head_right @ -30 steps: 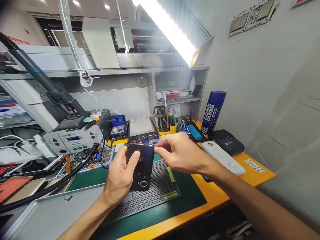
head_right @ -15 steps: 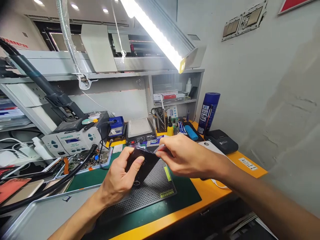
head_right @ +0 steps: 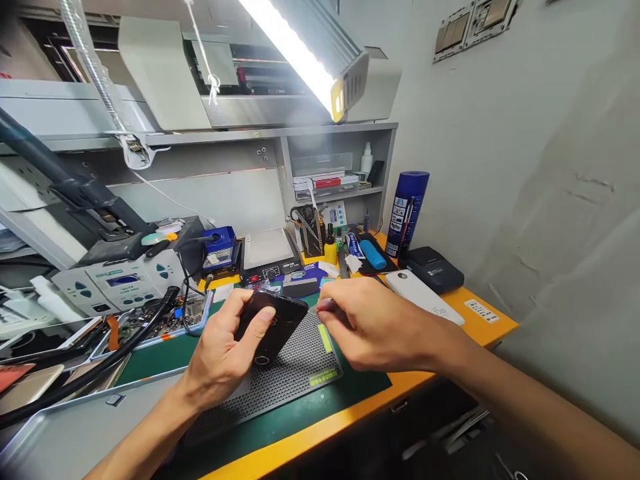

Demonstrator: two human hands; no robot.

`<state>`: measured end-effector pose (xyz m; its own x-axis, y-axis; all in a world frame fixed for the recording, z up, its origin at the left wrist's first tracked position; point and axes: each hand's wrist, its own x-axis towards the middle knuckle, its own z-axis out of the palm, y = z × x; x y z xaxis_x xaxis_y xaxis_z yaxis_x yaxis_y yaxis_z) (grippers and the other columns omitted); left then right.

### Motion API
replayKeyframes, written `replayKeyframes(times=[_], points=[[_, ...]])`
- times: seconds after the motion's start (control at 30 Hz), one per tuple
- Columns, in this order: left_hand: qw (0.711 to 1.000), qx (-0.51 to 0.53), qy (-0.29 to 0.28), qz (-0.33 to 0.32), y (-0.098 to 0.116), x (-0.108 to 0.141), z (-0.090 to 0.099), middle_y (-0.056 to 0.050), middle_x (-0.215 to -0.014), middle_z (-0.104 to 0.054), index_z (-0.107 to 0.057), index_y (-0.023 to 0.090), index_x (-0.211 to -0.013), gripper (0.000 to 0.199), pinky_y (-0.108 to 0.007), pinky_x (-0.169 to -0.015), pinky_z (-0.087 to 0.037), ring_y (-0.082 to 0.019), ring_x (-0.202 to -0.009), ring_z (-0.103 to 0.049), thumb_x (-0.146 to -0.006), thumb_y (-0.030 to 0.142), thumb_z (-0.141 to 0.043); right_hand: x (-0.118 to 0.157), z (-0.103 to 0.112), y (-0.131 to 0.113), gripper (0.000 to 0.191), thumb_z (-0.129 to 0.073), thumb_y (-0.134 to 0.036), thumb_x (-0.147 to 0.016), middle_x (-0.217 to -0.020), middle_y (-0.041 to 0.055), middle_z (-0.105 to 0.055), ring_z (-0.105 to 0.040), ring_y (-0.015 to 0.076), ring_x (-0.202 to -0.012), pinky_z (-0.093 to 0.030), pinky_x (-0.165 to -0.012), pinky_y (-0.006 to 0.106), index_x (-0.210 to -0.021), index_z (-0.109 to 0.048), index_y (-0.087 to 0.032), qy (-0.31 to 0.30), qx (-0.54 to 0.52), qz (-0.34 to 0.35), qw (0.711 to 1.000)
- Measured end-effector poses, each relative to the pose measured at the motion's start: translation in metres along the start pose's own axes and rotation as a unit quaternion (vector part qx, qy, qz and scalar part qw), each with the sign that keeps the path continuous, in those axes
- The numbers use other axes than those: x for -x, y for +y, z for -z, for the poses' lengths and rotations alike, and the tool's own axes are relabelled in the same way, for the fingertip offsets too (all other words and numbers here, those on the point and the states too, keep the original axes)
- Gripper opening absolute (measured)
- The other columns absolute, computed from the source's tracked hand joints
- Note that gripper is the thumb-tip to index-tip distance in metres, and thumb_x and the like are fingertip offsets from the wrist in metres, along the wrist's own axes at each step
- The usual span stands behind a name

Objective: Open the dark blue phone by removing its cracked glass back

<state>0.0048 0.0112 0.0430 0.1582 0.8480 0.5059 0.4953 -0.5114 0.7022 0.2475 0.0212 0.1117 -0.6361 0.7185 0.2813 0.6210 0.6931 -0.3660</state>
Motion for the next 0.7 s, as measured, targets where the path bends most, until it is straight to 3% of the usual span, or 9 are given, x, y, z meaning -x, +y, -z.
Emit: replayKeyframes(times=[0.7], points=[[1.0, -0.006, 0.008, 0.01, -0.0009, 0.0028, 0.0007, 0.005, -0.073, -0.057, -0.052, 0.023, -0.098, 0.015, -0.027, -0.062, -0.044, -0.013, -0.061, -0.053, -0.099, 0.038, -0.052, -0.0027, -0.0055, -0.0021, 0.012, -0.057, -0.019, -0.09, -0.069, 0.0005, -0.067, -0.053, 0.0119, -0.055, -0.039, -0.052, 0.026, -0.086, -0.069, -0.02, 0.01, -0.025, -0.021, 0.999]])
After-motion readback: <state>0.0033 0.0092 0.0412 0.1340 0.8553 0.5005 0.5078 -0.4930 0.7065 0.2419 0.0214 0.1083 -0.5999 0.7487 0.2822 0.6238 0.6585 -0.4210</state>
